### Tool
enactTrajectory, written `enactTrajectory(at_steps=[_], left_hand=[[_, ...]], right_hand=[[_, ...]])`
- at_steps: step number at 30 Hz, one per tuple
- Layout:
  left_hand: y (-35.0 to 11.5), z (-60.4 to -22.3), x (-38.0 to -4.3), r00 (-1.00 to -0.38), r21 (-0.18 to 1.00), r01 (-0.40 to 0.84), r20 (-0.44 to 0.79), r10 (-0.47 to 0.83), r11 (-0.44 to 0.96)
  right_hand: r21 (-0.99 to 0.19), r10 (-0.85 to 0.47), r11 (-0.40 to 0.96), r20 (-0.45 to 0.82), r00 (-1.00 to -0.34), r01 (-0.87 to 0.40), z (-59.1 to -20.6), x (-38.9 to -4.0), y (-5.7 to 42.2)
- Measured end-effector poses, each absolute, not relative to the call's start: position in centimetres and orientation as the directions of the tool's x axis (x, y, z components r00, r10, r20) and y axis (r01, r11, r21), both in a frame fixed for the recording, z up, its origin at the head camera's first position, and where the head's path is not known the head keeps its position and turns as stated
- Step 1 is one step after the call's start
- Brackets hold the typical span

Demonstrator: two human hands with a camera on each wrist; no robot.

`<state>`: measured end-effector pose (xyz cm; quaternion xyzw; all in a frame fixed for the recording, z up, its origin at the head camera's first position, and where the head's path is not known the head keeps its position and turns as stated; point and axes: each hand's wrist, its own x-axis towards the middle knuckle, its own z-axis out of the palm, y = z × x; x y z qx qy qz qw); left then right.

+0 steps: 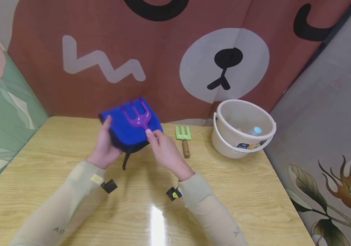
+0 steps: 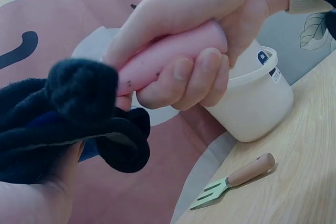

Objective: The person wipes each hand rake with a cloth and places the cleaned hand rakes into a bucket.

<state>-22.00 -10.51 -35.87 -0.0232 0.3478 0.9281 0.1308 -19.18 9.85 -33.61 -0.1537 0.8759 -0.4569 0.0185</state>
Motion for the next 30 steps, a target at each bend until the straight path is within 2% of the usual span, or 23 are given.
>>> enactTrajectory(at_steps=[19, 30], left_hand=[[-12.4, -35.6, -22.9, -0.99, 0.513, -0.135, -0.031, 0.139, -0.848], [-13.3, -34.5, -23.2, -0.999, 0.579, -0.035, 0.006, 0.047, -0.814]], right_hand=[[-0.855, -0.361, 0.466, 0.052, -0.931, -0.228, -34.4, -18.6, 9.7], [-0.85, -0.404, 0.468, 0.038, -0.914, -0.242, -34.0, -17.8, 10.3]])
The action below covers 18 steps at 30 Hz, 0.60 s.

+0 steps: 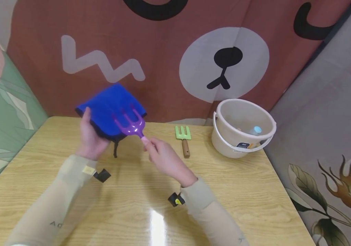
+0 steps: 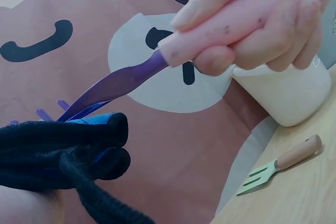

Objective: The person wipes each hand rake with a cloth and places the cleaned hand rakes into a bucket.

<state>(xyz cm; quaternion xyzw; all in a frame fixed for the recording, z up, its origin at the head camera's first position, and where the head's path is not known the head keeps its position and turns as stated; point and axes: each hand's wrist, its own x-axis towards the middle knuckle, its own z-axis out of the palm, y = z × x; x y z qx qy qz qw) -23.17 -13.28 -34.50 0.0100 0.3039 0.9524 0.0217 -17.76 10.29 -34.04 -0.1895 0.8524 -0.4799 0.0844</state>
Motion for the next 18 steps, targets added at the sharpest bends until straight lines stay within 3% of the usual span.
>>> enactTrajectory(at_steps=[11, 18], left_hand=[[-12.8, -34.2, -22.8, -0.996, 0.668, -0.036, 0.033, 0.078, -0.743], [-11.8, -34.0, -22.5, -0.987, 0.654, -0.029, 0.102, 0.126, -0.756]], right_hand=[[-0.85, -0.41, 0.464, 0.045, -0.911, -0.251, -33.5, -17.5, 10.1], [-0.853, -0.401, 0.465, 0.038, -0.915, -0.239, -33.5, -17.5, 9.9]])
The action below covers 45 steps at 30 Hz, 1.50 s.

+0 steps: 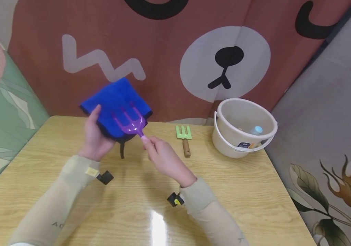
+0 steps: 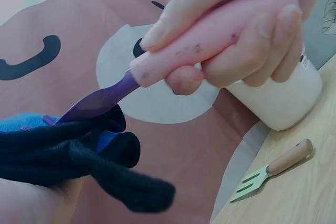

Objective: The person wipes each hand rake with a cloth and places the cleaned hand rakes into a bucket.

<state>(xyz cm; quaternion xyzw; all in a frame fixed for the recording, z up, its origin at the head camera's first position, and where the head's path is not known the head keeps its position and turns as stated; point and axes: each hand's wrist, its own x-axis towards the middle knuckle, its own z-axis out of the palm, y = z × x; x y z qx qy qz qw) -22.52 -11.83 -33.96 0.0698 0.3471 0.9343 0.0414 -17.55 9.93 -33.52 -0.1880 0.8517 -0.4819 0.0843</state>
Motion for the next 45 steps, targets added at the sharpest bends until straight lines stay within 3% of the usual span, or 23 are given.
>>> enactTrajectory(at_steps=[18, 29, 45], left_hand=[[-9.2, -33.5, -21.2, -0.966, 0.622, -0.104, 0.122, 0.228, -0.776], [-9.2, -33.5, -20.8, -0.951, 0.699, -0.116, 0.127, 0.283, -0.705], [-8.9, -34.1, -20.3, -0.912, 0.81, -0.231, 0.012, 0.41, -0.539]], right_hand=[[-0.836, -0.348, 0.463, 0.136, -0.928, -0.296, -32.7, -18.0, 9.8], [-0.838, -0.346, 0.437, 0.179, -0.921, -0.327, -32.5, -18.3, 9.5], [-0.853, -0.315, 0.425, 0.176, -0.933, -0.304, -32.4, -18.7, 9.4]])
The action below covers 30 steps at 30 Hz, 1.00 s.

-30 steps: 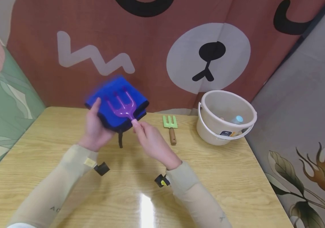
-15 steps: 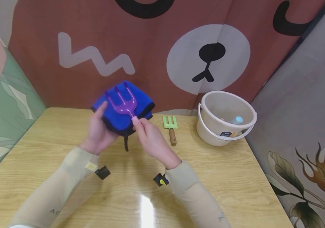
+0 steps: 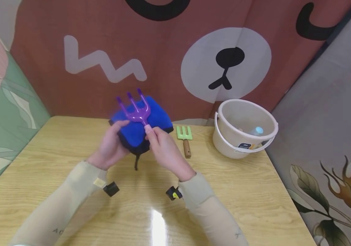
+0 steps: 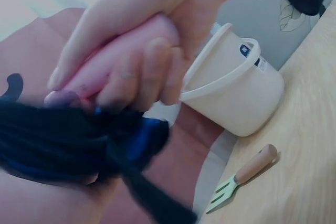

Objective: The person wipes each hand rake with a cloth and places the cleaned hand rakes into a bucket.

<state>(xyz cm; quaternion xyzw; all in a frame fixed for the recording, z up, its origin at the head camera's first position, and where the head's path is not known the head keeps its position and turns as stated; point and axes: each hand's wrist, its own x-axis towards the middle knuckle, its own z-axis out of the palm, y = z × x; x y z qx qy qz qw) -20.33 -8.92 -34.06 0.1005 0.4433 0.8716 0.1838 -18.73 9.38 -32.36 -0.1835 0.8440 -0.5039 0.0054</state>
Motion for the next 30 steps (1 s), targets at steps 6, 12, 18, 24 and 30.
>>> enactTrajectory(at_steps=[6, 12, 18, 24, 30], left_hand=[[-8.14, -34.13, -19.96, -0.892, 0.827, -0.251, 0.004, 0.451, -0.503], [-7.93, -34.28, -20.0, -0.913, 0.8, -0.225, 0.027, 0.408, -0.556], [-8.13, -34.43, -20.05, -0.94, 0.776, -0.191, 0.032, 0.34, -0.601], [-8.52, -34.64, -20.34, -0.951, 0.735, -0.167, 0.055, 0.304, -0.657], [-8.92, -34.72, -20.47, -0.968, 0.693, -0.158, 0.03, 0.247, -0.703]], right_hand=[[-0.843, -0.305, 0.438, 0.186, -0.934, -0.311, -32.15, -18.92, 9.37], [-0.848, -0.325, 0.435, 0.166, -0.931, -0.303, -32.27, -18.99, 9.36], [-0.841, -0.351, 0.442, 0.159, -0.923, -0.313, -32.57, -18.89, 9.41], [-0.833, -0.359, 0.463, 0.138, -0.923, -0.304, -32.74, -18.57, 9.53], [-0.824, -0.369, 0.487, 0.106, -0.923, -0.289, -32.92, -18.39, 9.5]])
